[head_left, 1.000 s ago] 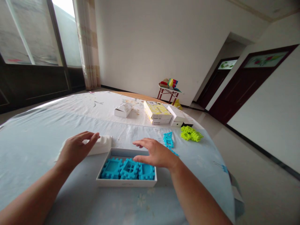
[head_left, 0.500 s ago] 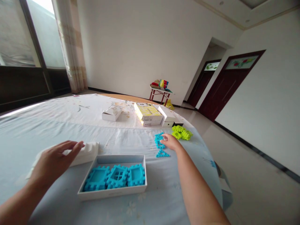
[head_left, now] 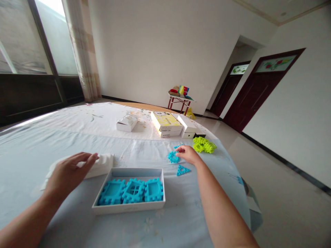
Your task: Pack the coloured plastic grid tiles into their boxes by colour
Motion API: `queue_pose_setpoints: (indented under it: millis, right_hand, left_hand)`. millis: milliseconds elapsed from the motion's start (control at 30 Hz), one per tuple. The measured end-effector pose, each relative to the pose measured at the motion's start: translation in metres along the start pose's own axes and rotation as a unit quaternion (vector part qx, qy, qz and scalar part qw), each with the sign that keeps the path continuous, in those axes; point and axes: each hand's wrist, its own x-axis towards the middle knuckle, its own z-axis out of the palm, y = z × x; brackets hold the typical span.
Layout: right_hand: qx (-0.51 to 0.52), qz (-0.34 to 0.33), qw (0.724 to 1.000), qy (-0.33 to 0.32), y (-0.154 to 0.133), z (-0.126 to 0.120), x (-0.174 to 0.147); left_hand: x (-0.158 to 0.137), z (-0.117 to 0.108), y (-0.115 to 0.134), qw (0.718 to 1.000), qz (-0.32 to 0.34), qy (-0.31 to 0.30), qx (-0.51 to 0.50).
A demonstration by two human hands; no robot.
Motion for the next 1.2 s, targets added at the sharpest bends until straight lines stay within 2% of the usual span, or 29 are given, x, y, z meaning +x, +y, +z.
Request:
queue_pose_setpoints:
  millis: [133,200,300,367,500,600,700,833,933,1000,1067,1200]
  right_hand:
    - [0.174,-0.028,0.984,0.037,-0.053,0.004,-0.008]
    - [0.22,-0.043,0.975,0.013,-0.088,0.012,-0.018]
    - [0.235,-0.081,0.967,-0.056,-0.136,0.033,-0.035]
    - [0.224,-0.1,0.965,-0.092,-0.158,0.049,-0.046]
    - [0.158,-0.136,0.97,-0.128,-0.174,0.075,-0.06]
    - [0.098,-0.166,0.975,-0.112,-0.171,0.076,-0.06]
    - [0.095,-0.168,0.98,-0.049,-0.156,0.059,-0.047]
    - [0.096,-0.109,0.988,0.052,-0.111,0.028,-0.019]
    - [0.045,-0.041,0.992,0.112,-0.068,0.012,-0.004]
    - [-0.009,0.004,0.994,0.109,-0.043,0.008,0.0]
    - [-0.057,0.033,0.995,0.073,-0.025,0.008,0.001]
    - [-0.105,0.04,0.994,-0.007,-0.009,0.014,-0.001]
  left_hand:
    - [-0.002,-0.004,0.009,1.0,0.017,-0.001,-0.007]
    - [-0.002,-0.005,0.012,1.0,0.024,-0.002,-0.009]
    - [-0.003,-0.007,0.015,1.0,0.029,-0.001,-0.01]
    - [-0.004,-0.007,0.015,1.0,0.028,0.002,-0.008]
    - [-0.004,-0.007,0.015,0.999,0.03,0.008,-0.009]
    - [-0.004,-0.007,0.016,0.999,0.03,0.021,-0.012]
    - [-0.003,-0.007,0.015,0.999,0.028,0.015,-0.011]
    - [-0.002,-0.006,0.013,0.999,0.032,0.003,-0.001]
    - [-0.002,-0.006,0.018,0.999,0.046,-0.026,-0.011]
    - [-0.003,-0.006,0.026,0.996,0.068,-0.053,-0.03]
    - [-0.005,-0.006,0.037,0.99,0.112,-0.071,-0.053]
    - [-0.009,-0.006,0.057,0.965,0.231,-0.105,-0.073]
